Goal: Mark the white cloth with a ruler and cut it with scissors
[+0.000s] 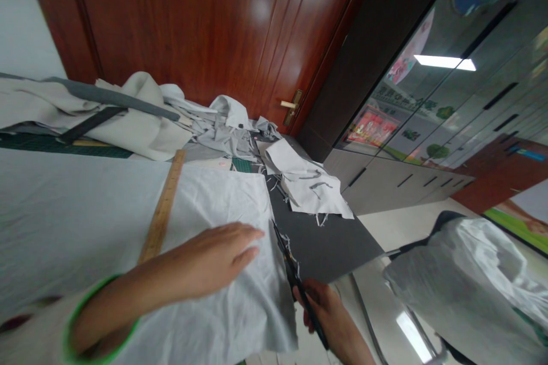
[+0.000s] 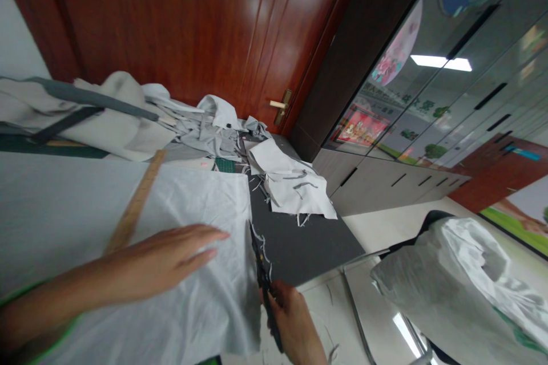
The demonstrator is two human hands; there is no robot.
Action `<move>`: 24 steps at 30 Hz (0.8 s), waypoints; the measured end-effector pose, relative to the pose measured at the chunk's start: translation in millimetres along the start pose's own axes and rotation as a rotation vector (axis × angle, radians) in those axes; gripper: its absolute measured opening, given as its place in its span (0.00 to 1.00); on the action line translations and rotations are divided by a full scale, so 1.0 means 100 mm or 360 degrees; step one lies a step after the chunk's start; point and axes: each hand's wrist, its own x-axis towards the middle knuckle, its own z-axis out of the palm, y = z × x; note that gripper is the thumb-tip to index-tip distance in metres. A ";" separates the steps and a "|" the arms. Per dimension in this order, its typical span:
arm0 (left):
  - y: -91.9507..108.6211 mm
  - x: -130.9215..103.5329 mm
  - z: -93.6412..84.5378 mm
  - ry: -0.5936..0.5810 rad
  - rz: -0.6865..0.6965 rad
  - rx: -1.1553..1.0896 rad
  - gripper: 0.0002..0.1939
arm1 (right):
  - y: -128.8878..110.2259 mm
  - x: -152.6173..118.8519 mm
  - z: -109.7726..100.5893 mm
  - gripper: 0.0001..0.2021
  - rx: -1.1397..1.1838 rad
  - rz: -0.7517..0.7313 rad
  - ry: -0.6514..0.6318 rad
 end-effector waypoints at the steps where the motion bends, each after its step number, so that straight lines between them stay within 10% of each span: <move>1: -0.06 0.18 0.01 -0.0074 -0.0010 0.0014 0.19 | 0.00 0.01 0.00 0.28 0.0004 -0.0005 0.0005; 6: -0.26 0.88 0.45 -0.0140 -0.0113 0.0112 0.24 | -0.06 0.01 0.02 0.26 -0.0005 -0.0020 -0.0010; 11: -0.26 0.84 0.87 -0.0160 -0.0072 0.0154 0.27 | -0.07 0.01 0.04 0.26 0.0045 -0.0014 0.0018; 24: -0.23 0.68 0.87 -0.0234 -0.0015 0.0089 0.40 | 0.08 0.06 -0.04 0.27 -0.0053 0.0094 -0.0126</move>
